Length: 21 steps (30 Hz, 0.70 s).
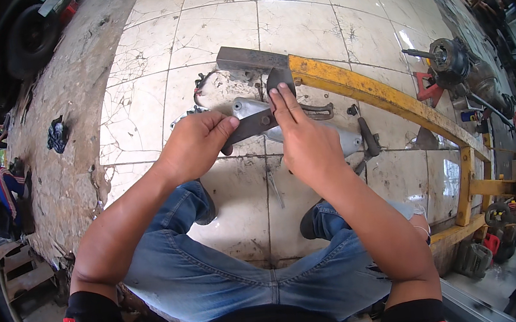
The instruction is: The person sits on the floor and assembles a small mechanical unit, attaching a metal bracket to a stator-like component, then fitting a cylindrical housing over it. The person uses a screwdriver to tighten screws on the assembly and handles wires and small fasteners throughout.
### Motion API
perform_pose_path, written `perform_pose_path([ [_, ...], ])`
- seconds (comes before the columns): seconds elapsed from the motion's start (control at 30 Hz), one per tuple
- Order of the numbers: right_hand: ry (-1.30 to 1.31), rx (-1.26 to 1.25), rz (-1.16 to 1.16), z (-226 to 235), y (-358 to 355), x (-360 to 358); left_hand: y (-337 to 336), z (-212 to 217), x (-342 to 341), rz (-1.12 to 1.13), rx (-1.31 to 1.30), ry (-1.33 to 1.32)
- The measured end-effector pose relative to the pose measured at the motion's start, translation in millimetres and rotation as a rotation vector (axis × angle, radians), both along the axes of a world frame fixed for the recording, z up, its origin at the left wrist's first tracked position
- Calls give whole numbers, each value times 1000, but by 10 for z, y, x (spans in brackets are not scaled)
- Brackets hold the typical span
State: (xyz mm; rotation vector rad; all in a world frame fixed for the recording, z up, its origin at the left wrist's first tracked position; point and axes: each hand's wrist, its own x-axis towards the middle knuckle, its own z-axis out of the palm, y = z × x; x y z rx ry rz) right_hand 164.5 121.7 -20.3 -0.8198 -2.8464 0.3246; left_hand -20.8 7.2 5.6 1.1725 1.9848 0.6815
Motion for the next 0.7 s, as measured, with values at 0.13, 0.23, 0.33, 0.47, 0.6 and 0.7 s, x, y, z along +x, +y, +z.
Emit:
perform_pose_path([
  [0.13,150,-163,86,-8,193,94,8,-70,-3,32,39,-64],
  [0.23,120,-380,27,177,235,118,-11,-137,-69,22,51,-98],
  [0.33,98,-496,-73,259,266,160,18,-75,-70,66,-35,-106],
  [0.47,252,-246,84,101,182,184,40,-37,-41,85,-23,-166],
  [0.6,208,-169,50,115,89,102,43,-10,7,108,-5,-188],
  [0.7,183,-141,32,105,96,56,35,7,50,73,-5,-145],
])
